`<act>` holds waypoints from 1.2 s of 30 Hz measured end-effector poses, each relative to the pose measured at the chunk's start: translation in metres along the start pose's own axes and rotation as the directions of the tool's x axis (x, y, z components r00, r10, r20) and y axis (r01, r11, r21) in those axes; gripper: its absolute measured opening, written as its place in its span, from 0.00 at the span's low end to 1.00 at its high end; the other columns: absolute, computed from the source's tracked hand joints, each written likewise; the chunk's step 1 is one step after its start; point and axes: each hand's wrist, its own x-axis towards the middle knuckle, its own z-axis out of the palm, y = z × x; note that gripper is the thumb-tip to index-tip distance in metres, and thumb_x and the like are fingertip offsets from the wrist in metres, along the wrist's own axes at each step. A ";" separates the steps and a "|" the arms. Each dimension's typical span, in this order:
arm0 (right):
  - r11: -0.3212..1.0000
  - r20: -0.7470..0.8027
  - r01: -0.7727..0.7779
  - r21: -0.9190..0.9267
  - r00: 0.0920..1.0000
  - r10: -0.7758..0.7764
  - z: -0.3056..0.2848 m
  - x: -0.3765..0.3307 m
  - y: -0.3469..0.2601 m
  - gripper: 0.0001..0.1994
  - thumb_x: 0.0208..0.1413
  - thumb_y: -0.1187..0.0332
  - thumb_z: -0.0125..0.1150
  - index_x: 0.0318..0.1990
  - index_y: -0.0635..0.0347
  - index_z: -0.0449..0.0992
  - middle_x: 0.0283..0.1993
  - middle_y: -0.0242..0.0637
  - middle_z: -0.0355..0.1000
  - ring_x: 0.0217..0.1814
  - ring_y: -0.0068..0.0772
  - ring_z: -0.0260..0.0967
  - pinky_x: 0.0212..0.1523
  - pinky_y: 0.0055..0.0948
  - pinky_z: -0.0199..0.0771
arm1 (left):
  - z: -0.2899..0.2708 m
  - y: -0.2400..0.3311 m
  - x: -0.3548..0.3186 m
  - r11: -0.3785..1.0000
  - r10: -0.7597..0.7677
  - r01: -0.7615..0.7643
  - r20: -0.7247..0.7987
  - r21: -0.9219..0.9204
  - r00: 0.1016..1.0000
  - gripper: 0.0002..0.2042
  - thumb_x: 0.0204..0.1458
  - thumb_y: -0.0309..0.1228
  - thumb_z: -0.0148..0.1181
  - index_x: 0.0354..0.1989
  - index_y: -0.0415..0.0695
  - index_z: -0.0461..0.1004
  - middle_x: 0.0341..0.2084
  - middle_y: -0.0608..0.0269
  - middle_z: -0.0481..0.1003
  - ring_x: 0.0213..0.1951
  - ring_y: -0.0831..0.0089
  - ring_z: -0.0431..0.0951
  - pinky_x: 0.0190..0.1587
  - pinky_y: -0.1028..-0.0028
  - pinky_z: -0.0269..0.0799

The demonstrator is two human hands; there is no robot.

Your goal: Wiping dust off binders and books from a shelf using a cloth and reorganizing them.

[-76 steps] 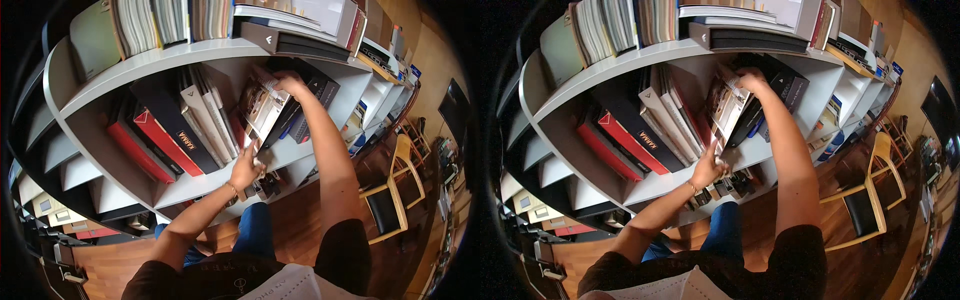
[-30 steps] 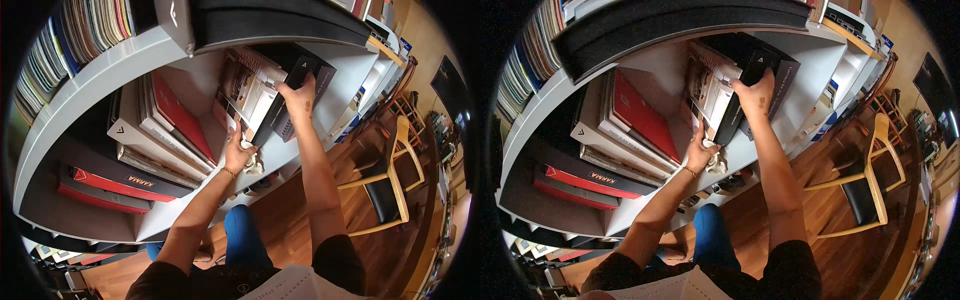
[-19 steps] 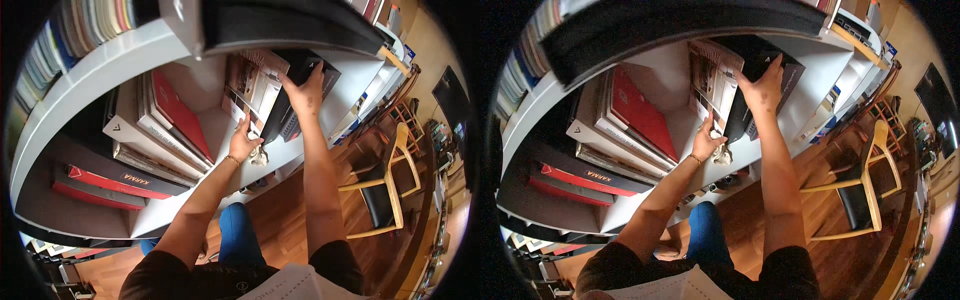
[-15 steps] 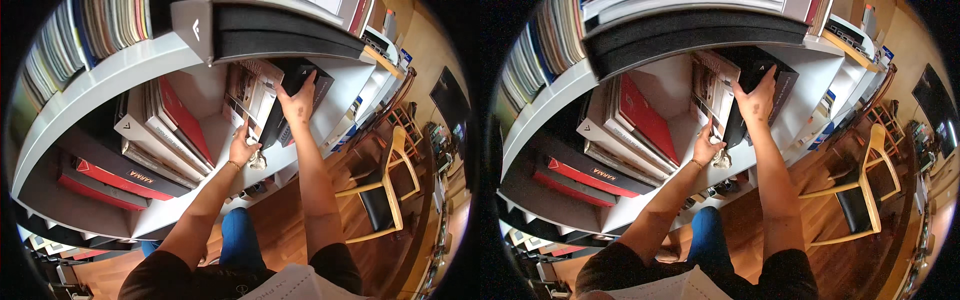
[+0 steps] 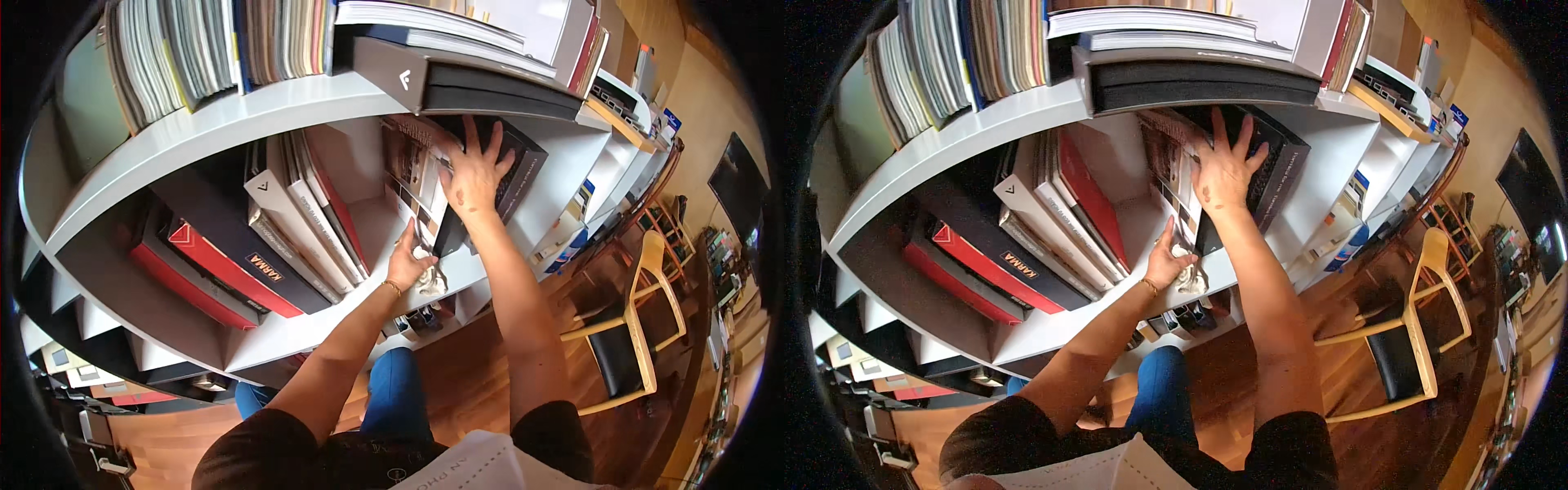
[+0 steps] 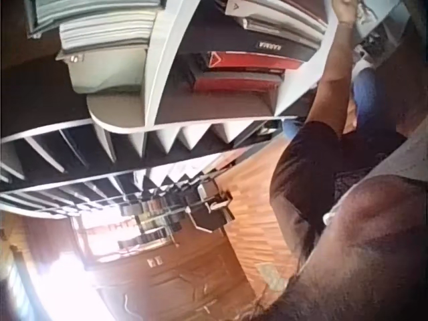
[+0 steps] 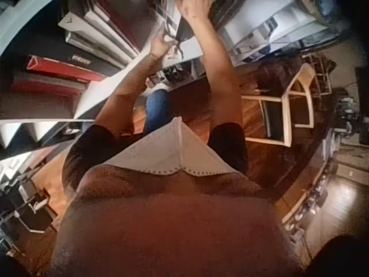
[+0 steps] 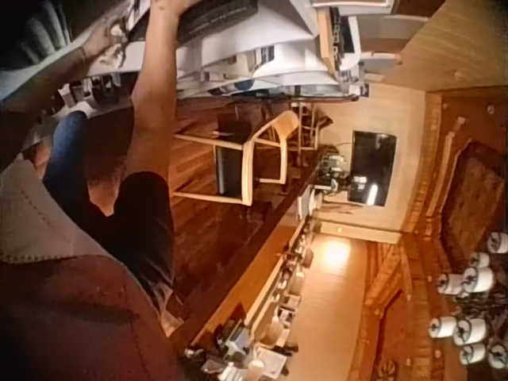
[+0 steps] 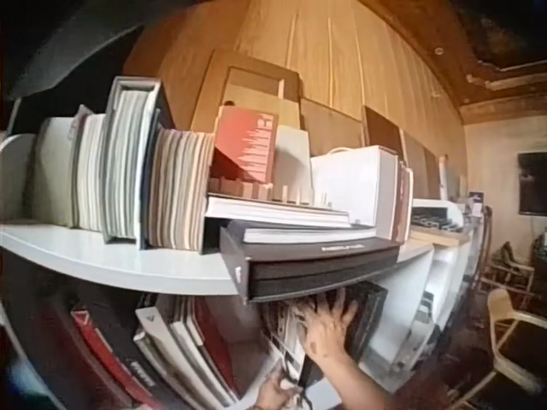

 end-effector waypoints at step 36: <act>0.958 0.094 -0.029 -0.287 0.994 0.058 0.004 0.035 0.037 0.30 0.48 0.39 0.56 0.59 0.35 0.71 0.53 0.35 0.71 0.50 0.54 0.68 0.52 0.53 0.64 | -0.081 0.009 -0.098 0.993 -0.076 0.066 0.102 0.097 0.992 0.42 0.44 0.29 0.72 0.68 0.43 0.55 0.48 0.54 0.73 0.52 0.70 0.71 0.57 0.73 0.64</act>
